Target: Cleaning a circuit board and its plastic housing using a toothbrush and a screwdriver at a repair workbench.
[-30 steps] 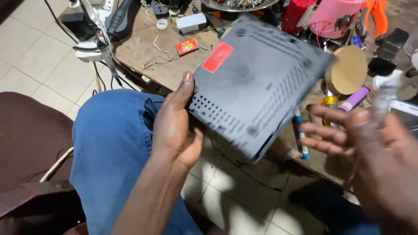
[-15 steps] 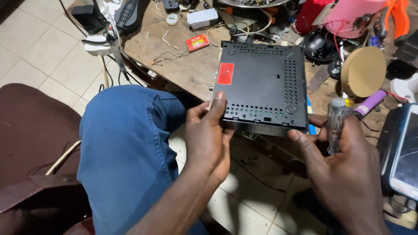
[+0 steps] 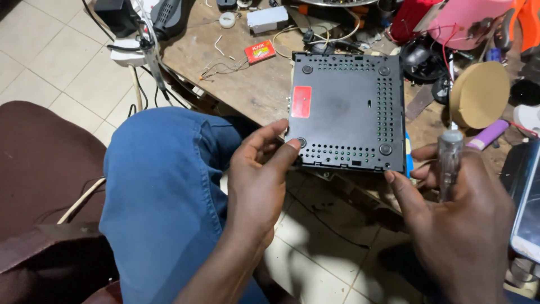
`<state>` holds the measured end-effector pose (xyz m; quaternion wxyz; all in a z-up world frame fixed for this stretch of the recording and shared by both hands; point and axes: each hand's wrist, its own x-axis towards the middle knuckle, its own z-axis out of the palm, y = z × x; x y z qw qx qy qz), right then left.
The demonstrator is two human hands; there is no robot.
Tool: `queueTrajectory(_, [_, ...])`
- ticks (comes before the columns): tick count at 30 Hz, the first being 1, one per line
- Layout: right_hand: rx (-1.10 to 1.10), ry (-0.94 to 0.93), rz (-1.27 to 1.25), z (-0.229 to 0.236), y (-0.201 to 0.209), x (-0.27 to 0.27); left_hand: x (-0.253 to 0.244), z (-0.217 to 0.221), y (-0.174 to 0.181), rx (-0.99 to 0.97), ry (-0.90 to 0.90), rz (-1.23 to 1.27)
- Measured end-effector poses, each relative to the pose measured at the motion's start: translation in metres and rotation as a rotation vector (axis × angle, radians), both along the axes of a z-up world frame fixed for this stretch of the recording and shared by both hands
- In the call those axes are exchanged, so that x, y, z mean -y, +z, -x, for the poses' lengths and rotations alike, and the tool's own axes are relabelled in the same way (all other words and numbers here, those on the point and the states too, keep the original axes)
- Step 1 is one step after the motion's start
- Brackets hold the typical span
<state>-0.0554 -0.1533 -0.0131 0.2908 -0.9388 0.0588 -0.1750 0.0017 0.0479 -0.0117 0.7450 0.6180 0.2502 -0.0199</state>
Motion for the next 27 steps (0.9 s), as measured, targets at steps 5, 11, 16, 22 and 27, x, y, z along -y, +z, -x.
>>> queueTrajectory(5, [-0.065,-0.116,-0.15,0.001,0.012,-0.014,0.005,0.003,-0.007,0.021,-0.063,-0.153])
queueTrajectory(11, [-0.102,-0.194,-0.303,-0.007,0.027,-0.022,0.012,0.004,-0.022,0.054,-0.098,-0.086])
queueTrajectory(16, [-0.075,-0.131,-0.484,-0.01,0.016,-0.019,0.013,0.008,-0.014,0.04,-0.142,-0.103])
queueTrajectory(22, [-0.193,-0.426,-0.796,-0.02,0.026,-0.022,0.016,0.009,-0.031,0.109,-0.15,-0.168])
queueTrajectory(27, [-0.19,-0.357,-0.768,-0.018,0.028,-0.016,0.017,0.012,-0.021,0.035,-0.237,-0.182])
